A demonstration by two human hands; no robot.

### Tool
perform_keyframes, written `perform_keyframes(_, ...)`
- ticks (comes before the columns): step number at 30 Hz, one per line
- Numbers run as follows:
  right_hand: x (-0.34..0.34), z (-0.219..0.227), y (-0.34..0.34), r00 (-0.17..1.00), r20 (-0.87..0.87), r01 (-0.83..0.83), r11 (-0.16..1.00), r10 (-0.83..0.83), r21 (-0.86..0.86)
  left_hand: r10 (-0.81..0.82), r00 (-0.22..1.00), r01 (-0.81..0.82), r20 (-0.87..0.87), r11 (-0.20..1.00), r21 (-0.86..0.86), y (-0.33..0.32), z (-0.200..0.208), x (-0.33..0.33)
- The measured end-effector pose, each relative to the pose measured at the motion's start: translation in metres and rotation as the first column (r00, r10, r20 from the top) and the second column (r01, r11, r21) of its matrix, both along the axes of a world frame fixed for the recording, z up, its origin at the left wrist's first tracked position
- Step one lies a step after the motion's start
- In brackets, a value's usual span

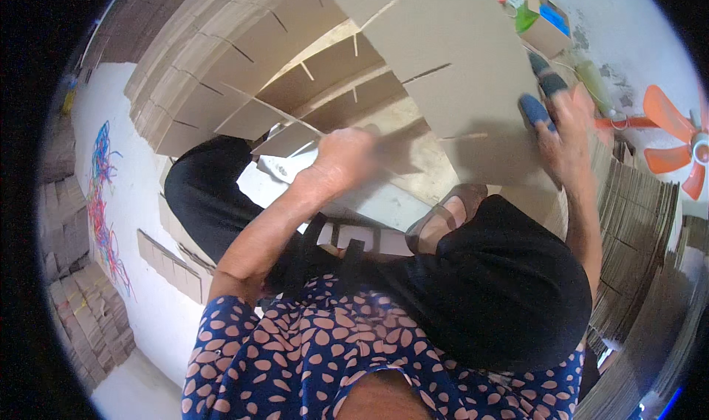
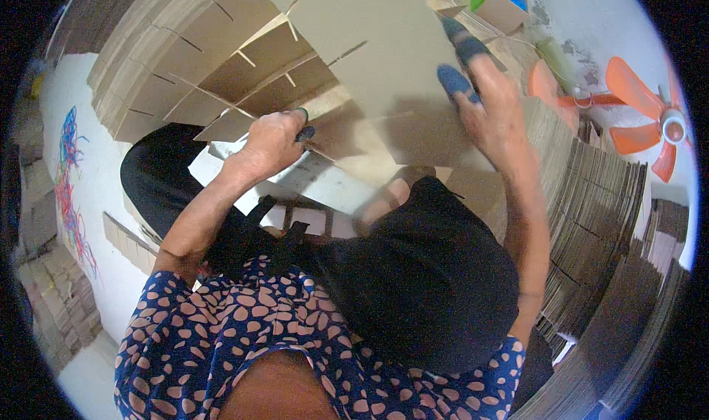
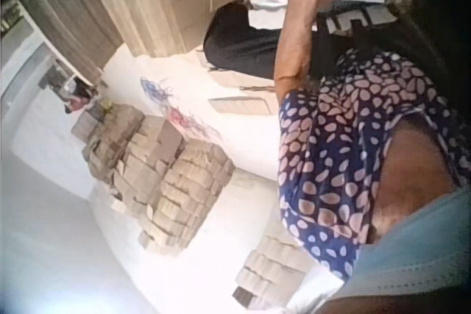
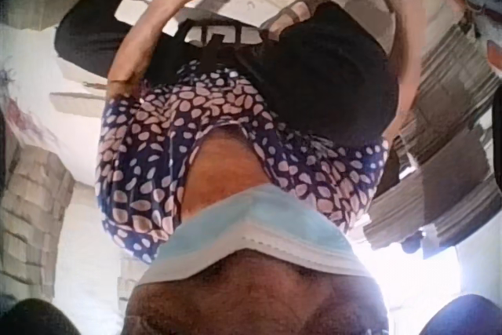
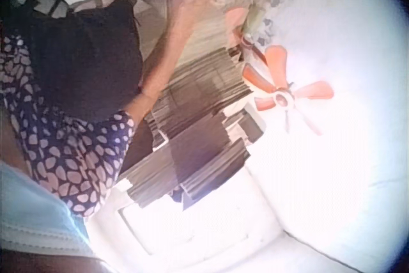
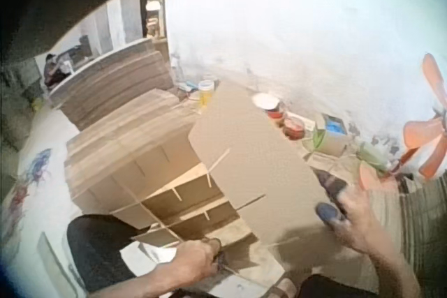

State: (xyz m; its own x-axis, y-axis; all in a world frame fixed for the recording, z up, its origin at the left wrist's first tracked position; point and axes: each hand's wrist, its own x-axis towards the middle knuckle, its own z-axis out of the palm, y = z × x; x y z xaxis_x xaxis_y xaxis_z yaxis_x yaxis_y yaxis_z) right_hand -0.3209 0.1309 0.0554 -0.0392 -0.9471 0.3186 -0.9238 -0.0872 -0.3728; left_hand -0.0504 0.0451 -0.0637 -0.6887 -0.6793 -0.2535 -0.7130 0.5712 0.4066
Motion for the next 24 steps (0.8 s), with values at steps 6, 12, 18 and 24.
perform_keyframes(6, 0.011, 0.012, -0.053, 0.953, 0.044, -0.301, 0.951, 0.299, 0.066, 0.004, 0.998, -0.005, -0.060, 1.000, -0.025, 0.004, 0.002, 0.000)
perform_keyframes(12, 0.031, 0.013, -0.082, 0.902, -0.007, -0.430, 0.901, 0.431, 0.061, -0.005, 0.997, 0.007, -0.073, 0.999, 0.034, 0.004, 0.003, 0.008)
perform_keyframes(18, 0.047, 0.018, -0.095, 0.911, 0.008, -0.409, 0.899, 0.413, 0.153, -0.021, 0.995, 0.026, -0.098, 0.999, 0.041, 0.003, 0.001, 0.011)
perform_keyframes(24, 0.054, 0.019, -0.103, 0.898, -0.002, -0.431, 0.880, 0.440, 0.202, -0.031, 0.993, 0.036, -0.113, 0.998, 0.045, 0.003, -0.001, 0.007)
